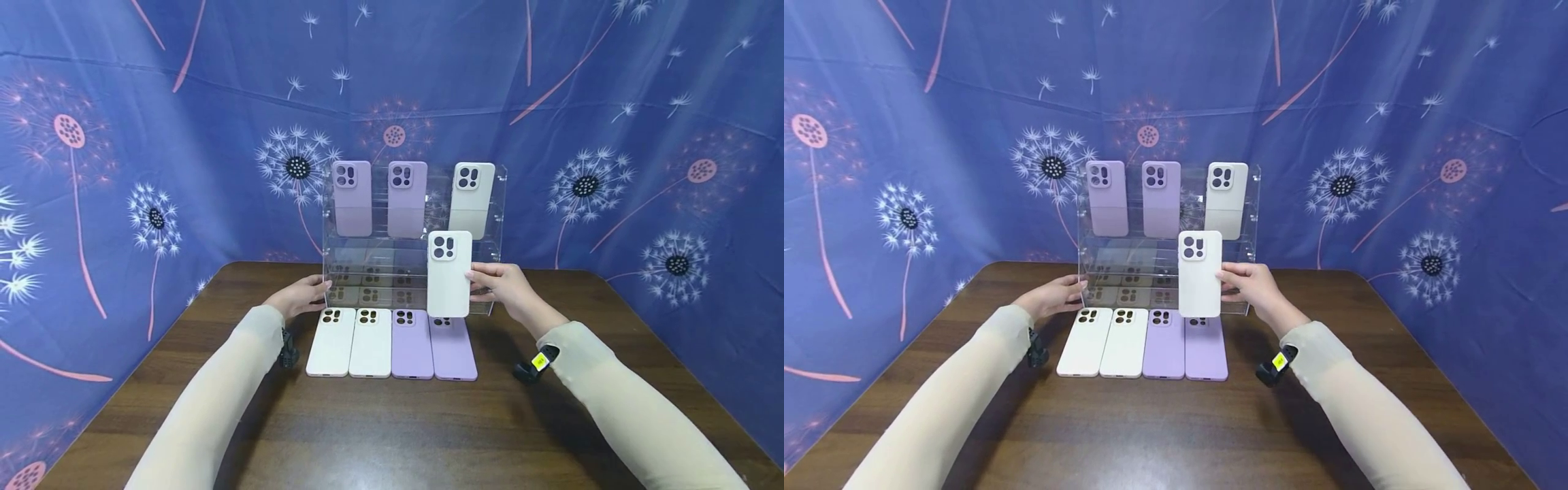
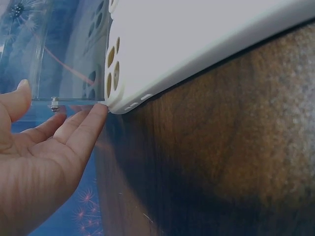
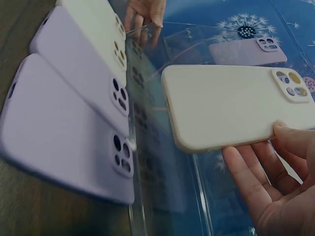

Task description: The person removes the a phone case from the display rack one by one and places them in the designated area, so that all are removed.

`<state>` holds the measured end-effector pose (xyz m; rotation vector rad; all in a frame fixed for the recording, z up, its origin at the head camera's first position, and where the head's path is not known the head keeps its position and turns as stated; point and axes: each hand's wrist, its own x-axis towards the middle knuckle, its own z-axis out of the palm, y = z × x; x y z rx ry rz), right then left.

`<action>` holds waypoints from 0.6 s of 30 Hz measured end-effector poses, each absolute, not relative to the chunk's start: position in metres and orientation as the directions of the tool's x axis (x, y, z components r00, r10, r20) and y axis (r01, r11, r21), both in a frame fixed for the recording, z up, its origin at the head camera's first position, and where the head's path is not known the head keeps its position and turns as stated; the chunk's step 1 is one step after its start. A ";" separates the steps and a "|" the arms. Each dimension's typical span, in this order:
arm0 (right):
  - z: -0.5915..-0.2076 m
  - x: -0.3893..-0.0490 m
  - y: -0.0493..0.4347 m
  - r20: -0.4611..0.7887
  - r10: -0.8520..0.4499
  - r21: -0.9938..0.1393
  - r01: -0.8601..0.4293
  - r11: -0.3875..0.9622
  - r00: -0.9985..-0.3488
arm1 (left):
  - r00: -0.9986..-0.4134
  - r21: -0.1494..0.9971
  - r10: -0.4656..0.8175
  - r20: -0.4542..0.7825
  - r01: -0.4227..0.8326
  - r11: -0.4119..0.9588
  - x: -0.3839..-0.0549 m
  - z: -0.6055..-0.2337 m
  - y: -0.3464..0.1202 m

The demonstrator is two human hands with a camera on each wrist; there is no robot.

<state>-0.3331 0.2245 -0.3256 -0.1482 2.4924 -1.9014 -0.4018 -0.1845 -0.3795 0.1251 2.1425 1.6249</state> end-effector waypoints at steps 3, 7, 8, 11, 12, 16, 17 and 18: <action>-0.328 -0.328 0.232 0.036 -0.083 -0.963 -0.057 0.265 -0.996 | -0.897 0.933 0.335 -0.287 -0.184 0.308 -0.401 -0.379 -0.185; -0.334 -0.323 0.243 -0.004 -0.103 -0.960 -0.025 0.279 -0.995 | -0.896 0.932 0.344 -0.281 -0.169 0.321 -0.398 -0.377 -0.184; -0.335 -0.322 0.246 -0.015 -0.109 -0.958 -0.018 0.288 -0.994 | -0.896 0.931 0.343 -0.283 -0.171 0.322 -0.398 -0.376 -0.184; -0.338 -0.317 0.256 -0.056 -0.134 -0.951 0.011 0.309 -0.989 | -0.895 0.932 0.336 -0.293 -0.188 0.311 -0.397 -0.374 -0.183; -0.339 -0.316 0.259 -0.070 -0.140 -0.948 0.022 0.317 -0.988 | -0.895 0.933 0.332 -0.297 -0.198 0.299 -0.399 -0.374 -0.184; -0.345 -0.312 0.271 -0.135 -0.145 -0.937 0.079 0.342 -0.980 | -0.894 0.933 0.328 -0.305 -0.212 0.290 -0.403 -0.377 -0.184; -0.347 -0.310 0.273 -0.150 -0.144 -0.934 0.093 0.345 -0.978 | -0.894 0.932 0.324 -0.309 -0.216 0.291 -0.404 -0.378 -0.185; -0.349 -0.309 0.276 -0.167 -0.142 -0.933 0.110 0.342 -0.976 | -0.896 0.931 0.320 -0.308 -0.214 0.296 -0.406 -0.381 -0.185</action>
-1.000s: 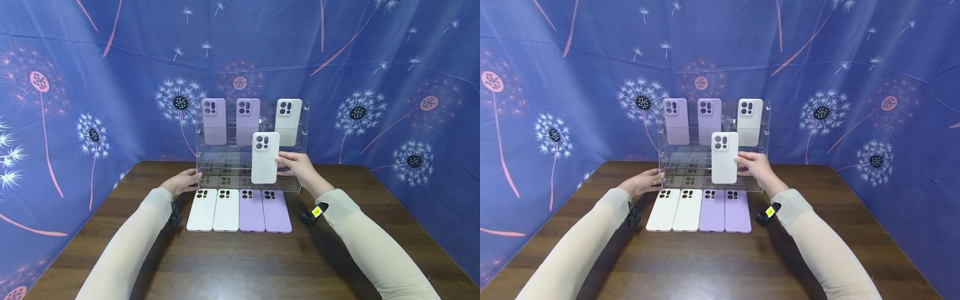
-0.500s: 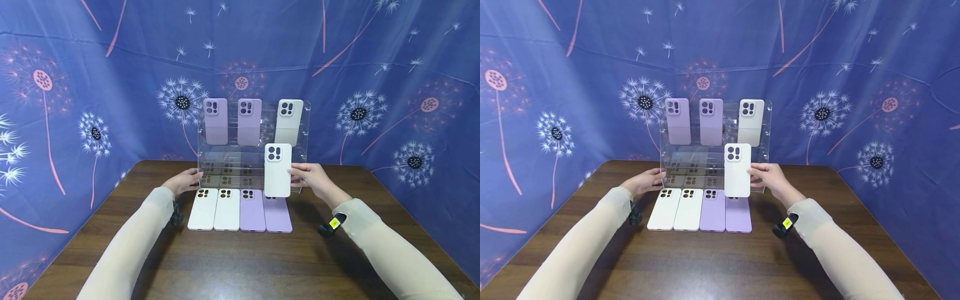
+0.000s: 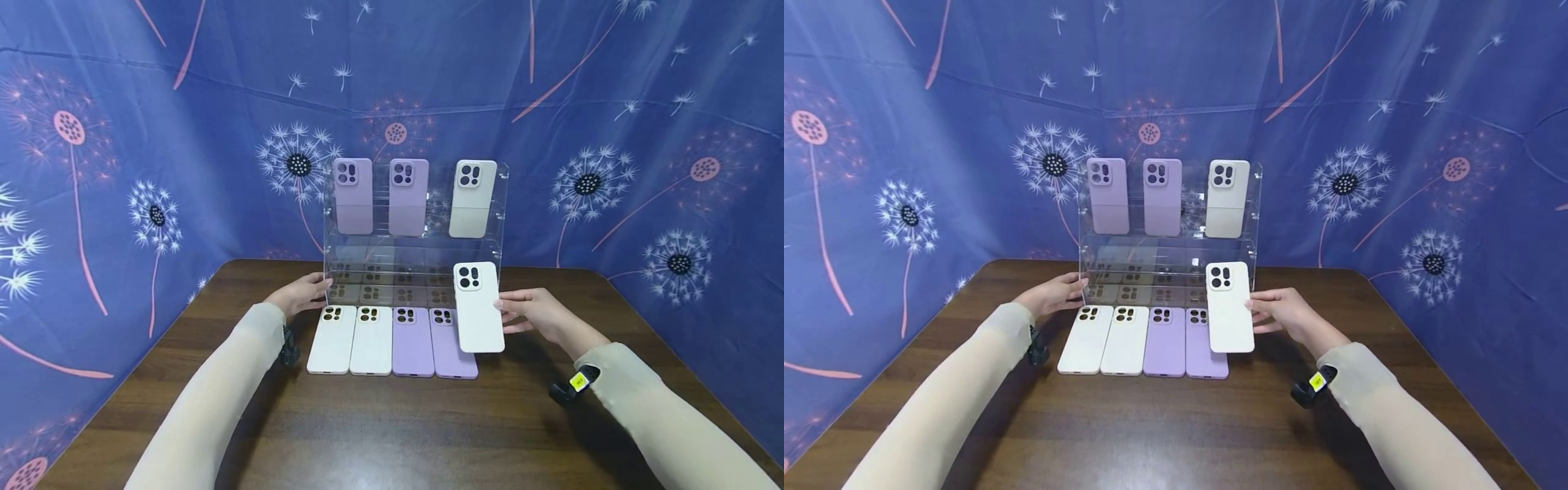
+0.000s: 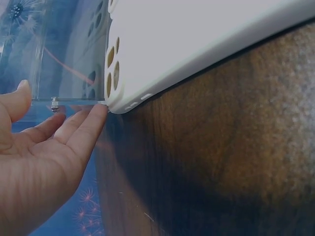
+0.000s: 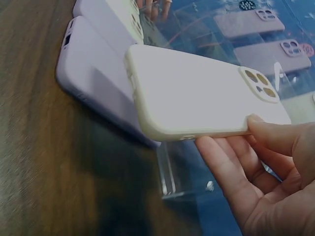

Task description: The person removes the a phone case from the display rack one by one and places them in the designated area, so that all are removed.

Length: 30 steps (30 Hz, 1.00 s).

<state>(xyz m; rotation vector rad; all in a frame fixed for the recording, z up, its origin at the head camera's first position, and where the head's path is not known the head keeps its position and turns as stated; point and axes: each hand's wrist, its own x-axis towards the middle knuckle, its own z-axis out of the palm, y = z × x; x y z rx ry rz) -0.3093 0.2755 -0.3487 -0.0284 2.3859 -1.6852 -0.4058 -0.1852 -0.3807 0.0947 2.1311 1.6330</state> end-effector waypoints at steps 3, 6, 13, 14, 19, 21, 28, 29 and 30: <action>-0.354 -0.304 0.283 -0.218 -0.140 -0.929 0.162 0.332 -0.966 | -0.895 0.928 0.318 -0.312 -0.215 0.304 -0.405 -0.380 -0.184; -0.359 -0.300 0.290 -0.261 -0.156 -0.925 0.200 0.324 -0.953 | -0.895 0.926 0.319 -0.313 -0.213 0.313 -0.405 -0.380 -0.183; -0.368 -0.296 0.302 -0.317 -0.170 -0.900 0.239 0.364 -0.933 | -0.898 0.918 0.305 -0.317 -0.209 0.337 -0.404 -0.379 -0.182; -0.370 -0.296 0.304 -0.322 -0.172 -0.897 0.242 0.369 -0.931 | -0.899 0.915 0.301 -0.319 -0.210 0.343 -0.403 -0.379 -0.182; -0.379 -0.300 0.307 -0.353 -0.165 -0.884 0.271 0.381 -0.921 | -0.900 0.905 0.284 -0.332 -0.219 0.364 -0.402 -0.378 -0.182; -0.383 -0.302 0.307 -0.367 -0.149 -0.878 0.289 0.382 -0.918 | -0.900 0.904 0.286 -0.330 -0.214 0.369 -0.401 -0.378 -0.182; -0.389 -0.303 0.302 -0.396 -0.085 -0.856 0.334 0.395 -0.915 | -0.902 0.908 0.292 -0.319 -0.201 0.369 -0.400 -0.377 -0.182; -0.390 -0.303 0.302 -0.397 -0.077 -0.855 0.338 0.394 -0.915 | -0.902 0.908 0.292 -0.318 -0.201 0.367 -0.400 -0.377 -0.182; -0.390 -0.304 0.302 -0.397 -0.081 -0.855 0.337 0.394 -0.914 | -0.902 0.908 0.293 -0.317 -0.200 0.367 -0.400 -0.377 -0.182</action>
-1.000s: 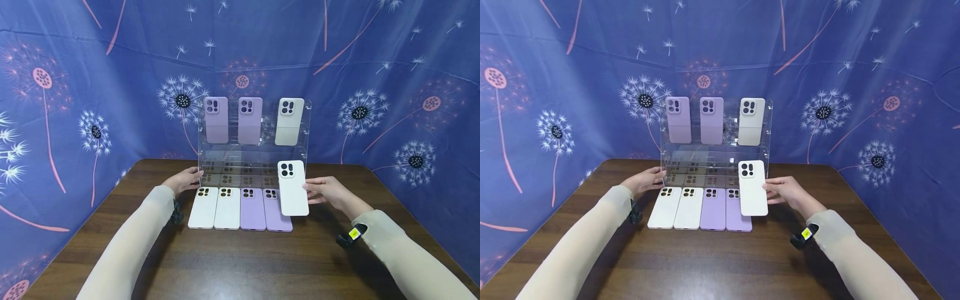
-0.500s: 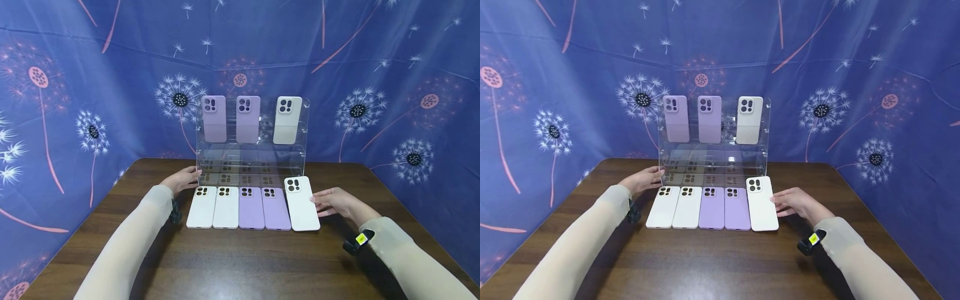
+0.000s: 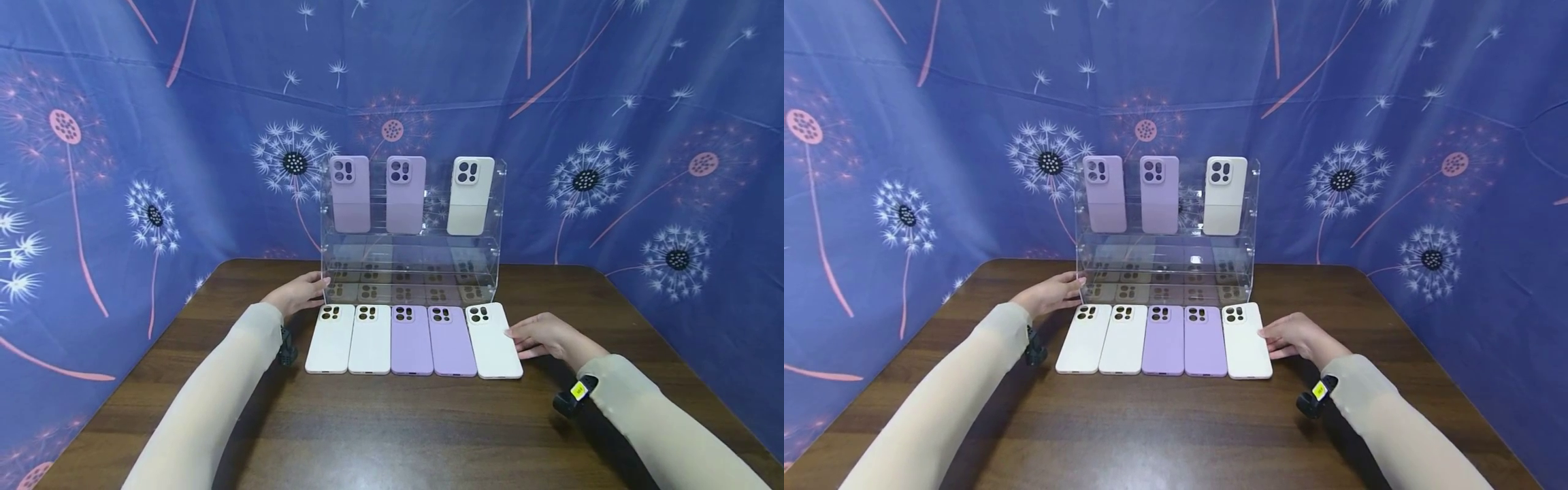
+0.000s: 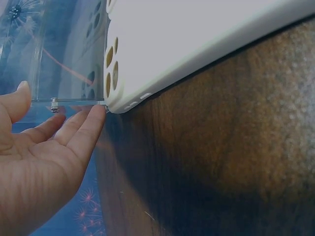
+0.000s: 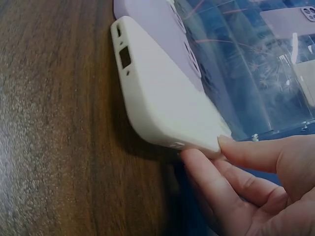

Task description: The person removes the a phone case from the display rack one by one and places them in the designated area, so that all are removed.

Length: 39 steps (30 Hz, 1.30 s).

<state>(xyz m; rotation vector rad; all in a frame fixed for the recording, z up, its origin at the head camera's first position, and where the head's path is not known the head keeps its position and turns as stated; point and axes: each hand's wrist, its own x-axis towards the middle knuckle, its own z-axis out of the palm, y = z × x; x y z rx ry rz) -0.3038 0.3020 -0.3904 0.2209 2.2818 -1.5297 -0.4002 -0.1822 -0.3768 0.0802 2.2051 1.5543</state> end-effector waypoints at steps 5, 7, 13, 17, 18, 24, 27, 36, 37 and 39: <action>-0.393 -0.306 0.306 -0.398 -0.126 -0.867 0.327 0.376 -0.909 | -0.900 0.914 0.301 -0.316 -0.203 0.351 -0.401 -0.377 -0.182; -0.393 -0.306 0.306 -0.397 -0.127 -0.866 0.325 0.381 -0.909 | -0.899 0.917 0.306 -0.314 -0.203 0.345 -0.402 -0.377 -0.183; -0.391 -0.304 0.298 -0.405 -0.051 -0.842 0.351 0.411 -0.913 | -0.899 0.918 0.306 -0.312 -0.204 0.339 -0.403 -0.378 -0.183; -0.391 -0.305 0.296 -0.413 -0.039 -0.832 0.360 0.422 -0.910 | -0.899 0.919 0.306 -0.312 -0.204 0.337 -0.403 -0.379 -0.183; -0.392 -0.306 0.297 -0.415 -0.036 -0.831 0.363 0.423 -0.909 | -0.899 0.919 0.307 -0.312 -0.203 0.337 -0.403 -0.379 -0.183; -0.396 -0.308 0.297 -0.410 -0.024 -0.830 0.362 0.424 -0.912 | -0.898 0.921 0.312 -0.310 -0.201 0.335 -0.403 -0.378 -0.184; -0.396 -0.309 0.296 -0.404 -0.024 -0.832 0.357 0.424 -0.914 | -0.897 0.919 0.313 -0.313 -0.202 0.338 -0.403 -0.378 -0.185; -0.397 -0.312 0.296 -0.415 -0.012 -0.825 0.370 0.427 -0.910 | -0.896 0.919 0.314 -0.316 -0.206 0.337 -0.404 -0.379 -0.185; -0.397 -0.313 0.297 -0.415 -0.010 -0.827 0.373 0.421 -0.910 | -0.895 0.919 0.315 -0.316 -0.205 0.337 -0.404 -0.379 -0.185; -0.396 -0.313 0.297 -0.418 -0.004 -0.829 0.380 0.411 -0.908 | -0.894 0.918 0.316 -0.318 -0.208 0.337 -0.403 -0.378 -0.184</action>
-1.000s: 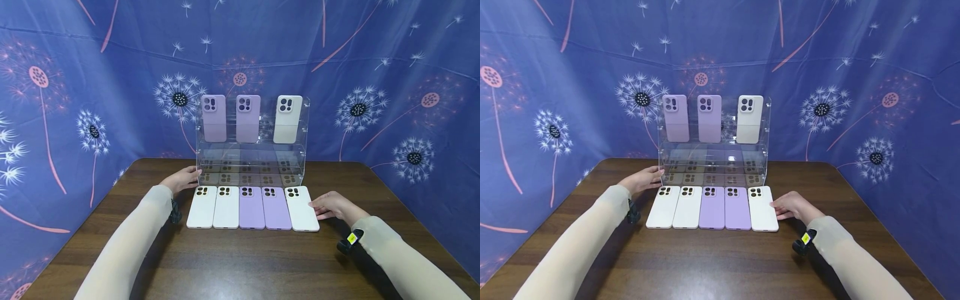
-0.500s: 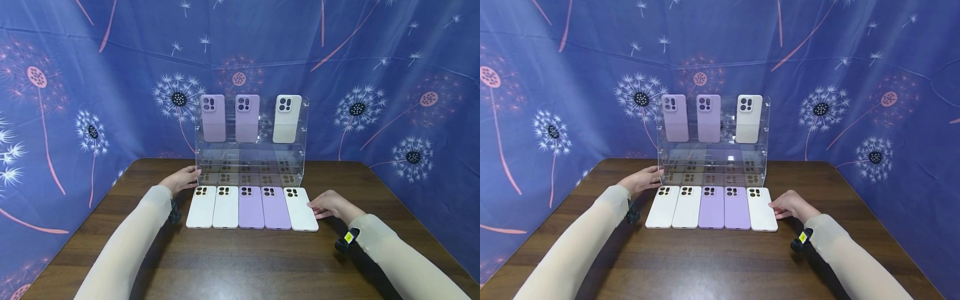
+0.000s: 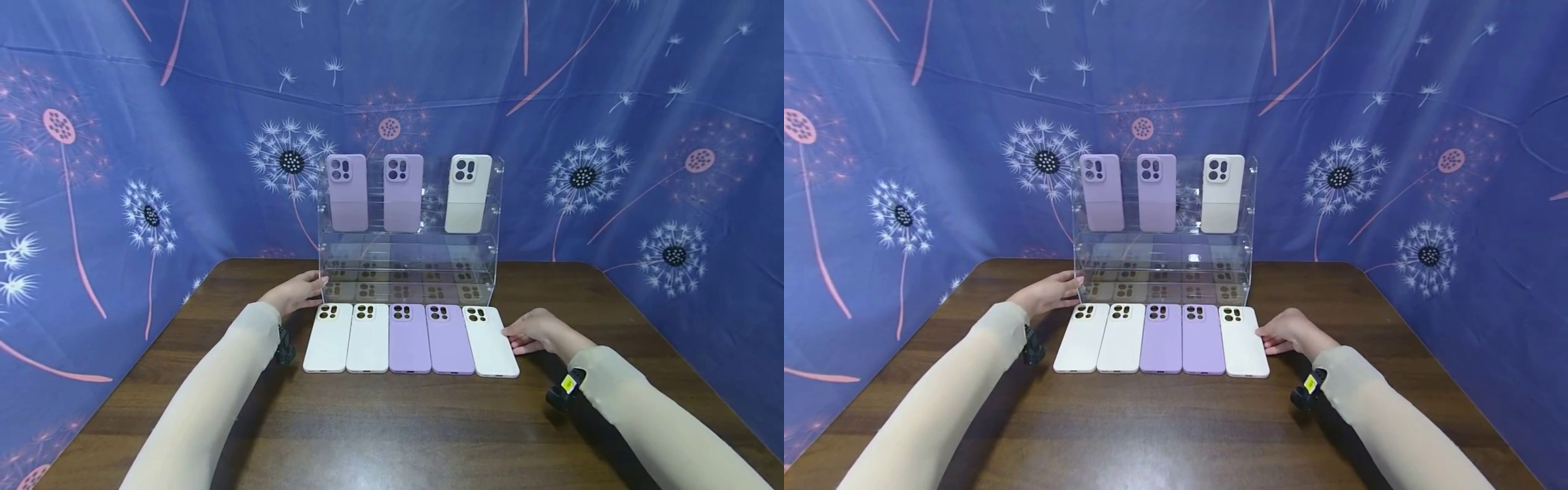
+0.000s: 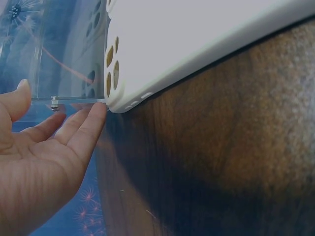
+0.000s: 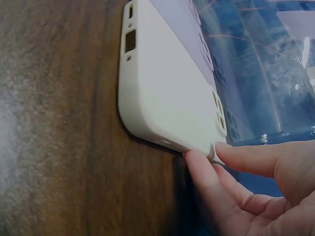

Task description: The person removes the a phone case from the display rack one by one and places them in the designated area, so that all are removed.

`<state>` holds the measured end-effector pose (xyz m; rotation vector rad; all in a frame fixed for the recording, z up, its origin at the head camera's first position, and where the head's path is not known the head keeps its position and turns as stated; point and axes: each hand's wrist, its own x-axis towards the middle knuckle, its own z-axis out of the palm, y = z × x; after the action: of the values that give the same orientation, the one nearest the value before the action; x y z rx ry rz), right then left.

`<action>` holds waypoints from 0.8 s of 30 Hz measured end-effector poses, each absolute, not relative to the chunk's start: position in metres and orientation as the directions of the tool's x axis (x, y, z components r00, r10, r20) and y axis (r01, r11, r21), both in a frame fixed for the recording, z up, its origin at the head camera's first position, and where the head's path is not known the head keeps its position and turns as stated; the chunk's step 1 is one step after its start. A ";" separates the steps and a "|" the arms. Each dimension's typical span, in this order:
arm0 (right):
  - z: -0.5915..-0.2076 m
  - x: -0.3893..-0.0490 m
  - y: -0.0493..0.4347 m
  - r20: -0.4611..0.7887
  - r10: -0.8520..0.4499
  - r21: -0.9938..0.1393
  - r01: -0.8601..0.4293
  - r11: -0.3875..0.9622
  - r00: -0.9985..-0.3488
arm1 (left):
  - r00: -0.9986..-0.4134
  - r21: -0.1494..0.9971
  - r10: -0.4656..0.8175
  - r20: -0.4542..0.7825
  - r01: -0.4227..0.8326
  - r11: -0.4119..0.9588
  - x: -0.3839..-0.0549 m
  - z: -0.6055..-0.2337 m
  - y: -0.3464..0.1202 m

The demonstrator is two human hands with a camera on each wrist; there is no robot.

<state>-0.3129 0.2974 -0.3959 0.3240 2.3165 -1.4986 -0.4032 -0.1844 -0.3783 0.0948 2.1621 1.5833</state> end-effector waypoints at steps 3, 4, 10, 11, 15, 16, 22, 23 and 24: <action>-0.392 -0.313 0.299 -0.414 -0.007 -0.836 0.377 0.400 -0.910 | -0.893 0.917 0.315 -0.321 -0.209 0.340 -0.403 -0.377 -0.184; -0.391 -0.314 0.299 -0.411 -0.012 -0.838 0.372 0.400 -0.912 | -0.894 0.916 0.312 -0.323 -0.211 0.341 -0.403 -0.377 -0.184; -0.383 -0.315 0.301 -0.379 -0.066 -0.861 0.326 0.389 -0.923 | -0.895 0.908 0.299 -0.331 -0.216 0.359 -0.400 -0.374 -0.183; -0.382 -0.316 0.301 -0.373 -0.075 -0.865 0.317 0.389 -0.925 | -0.894 0.909 0.300 -0.332 -0.217 0.357 -0.399 -0.374 -0.182; -0.380 -0.318 0.302 -0.358 -0.080 -0.875 0.304 0.378 -0.930 | -0.894 0.912 0.304 -0.328 -0.217 0.347 -0.400 -0.373 -0.182; -0.379 -0.318 0.302 -0.356 -0.080 -0.876 0.303 0.374 -0.931 | -0.895 0.913 0.303 -0.326 -0.216 0.345 -0.400 -0.373 -0.182; -0.372 -0.318 0.301 -0.339 -0.094 -0.898 0.292 0.328 -0.936 | -0.898 0.912 0.296 -0.325 -0.214 0.349 -0.401 -0.375 -0.182; -0.370 -0.317 0.300 -0.330 -0.103 -0.905 0.284 0.318 -0.938 | -0.898 0.912 0.295 -0.325 -0.216 0.348 -0.401 -0.375 -0.182; -0.369 -0.317 0.300 -0.322 -0.111 -0.911 0.276 0.305 -0.940 | -0.898 0.913 0.296 -0.326 -0.218 0.346 -0.401 -0.376 -0.183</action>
<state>-0.3168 0.2998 -0.3687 0.1491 2.2535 -1.6724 -0.4015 -0.1827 -0.3756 0.0685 2.1769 1.5760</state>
